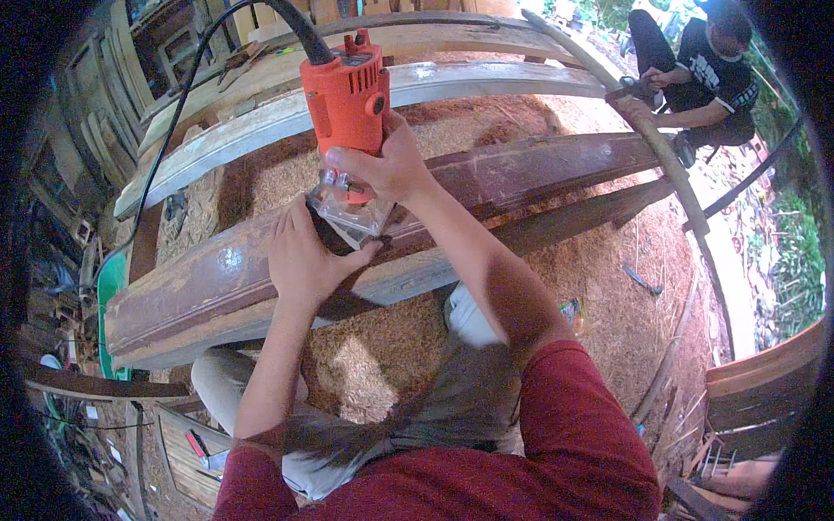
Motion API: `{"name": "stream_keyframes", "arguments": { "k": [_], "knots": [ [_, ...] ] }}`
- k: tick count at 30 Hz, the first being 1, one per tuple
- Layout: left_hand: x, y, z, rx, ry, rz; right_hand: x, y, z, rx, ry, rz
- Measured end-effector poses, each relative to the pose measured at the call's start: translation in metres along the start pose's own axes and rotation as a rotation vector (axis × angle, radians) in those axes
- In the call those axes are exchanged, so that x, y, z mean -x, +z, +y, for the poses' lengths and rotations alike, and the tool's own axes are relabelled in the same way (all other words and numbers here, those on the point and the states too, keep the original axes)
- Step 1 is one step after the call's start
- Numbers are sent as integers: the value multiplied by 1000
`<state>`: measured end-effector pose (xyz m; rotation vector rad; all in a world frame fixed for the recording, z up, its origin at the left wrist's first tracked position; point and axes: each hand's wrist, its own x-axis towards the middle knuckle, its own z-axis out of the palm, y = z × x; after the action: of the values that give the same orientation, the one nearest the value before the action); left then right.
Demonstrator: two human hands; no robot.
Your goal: The person routs a wooden block placed on a wooden beam using a handheld electric wood router, then lifts the router and picks up the routed wooden block.
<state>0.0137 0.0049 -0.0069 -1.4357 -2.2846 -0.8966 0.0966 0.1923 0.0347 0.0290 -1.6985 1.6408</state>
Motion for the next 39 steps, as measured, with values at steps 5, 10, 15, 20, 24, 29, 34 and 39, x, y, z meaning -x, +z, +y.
{"name": "stream_keyframes", "arguments": {
  "k": [5,10,15,20,24,29,34,39],
  "knots": [
    [1,2,-3,1,1,9,-2,5,1,149,-37,54],
    [2,3,-5,3,-7,17,-1,14,-11,300,-51,142],
    [2,2,-5,17,1,10,-1,15,-13,342,-36,208],
    [2,4,-5,-2,57,90,-5,-4,1,156,-49,33],
    [1,3,-4,1,37,66,-3,-3,-3,-100,19,-67],
    [2,6,-6,-5,61,99,-3,0,0,-145,-4,-66],
    [2,6,-4,3,30,59,-3,1,3,-109,-44,-49],
    [4,5,-6,-12,39,82,-6,5,3,76,-85,19]
  ]
}}
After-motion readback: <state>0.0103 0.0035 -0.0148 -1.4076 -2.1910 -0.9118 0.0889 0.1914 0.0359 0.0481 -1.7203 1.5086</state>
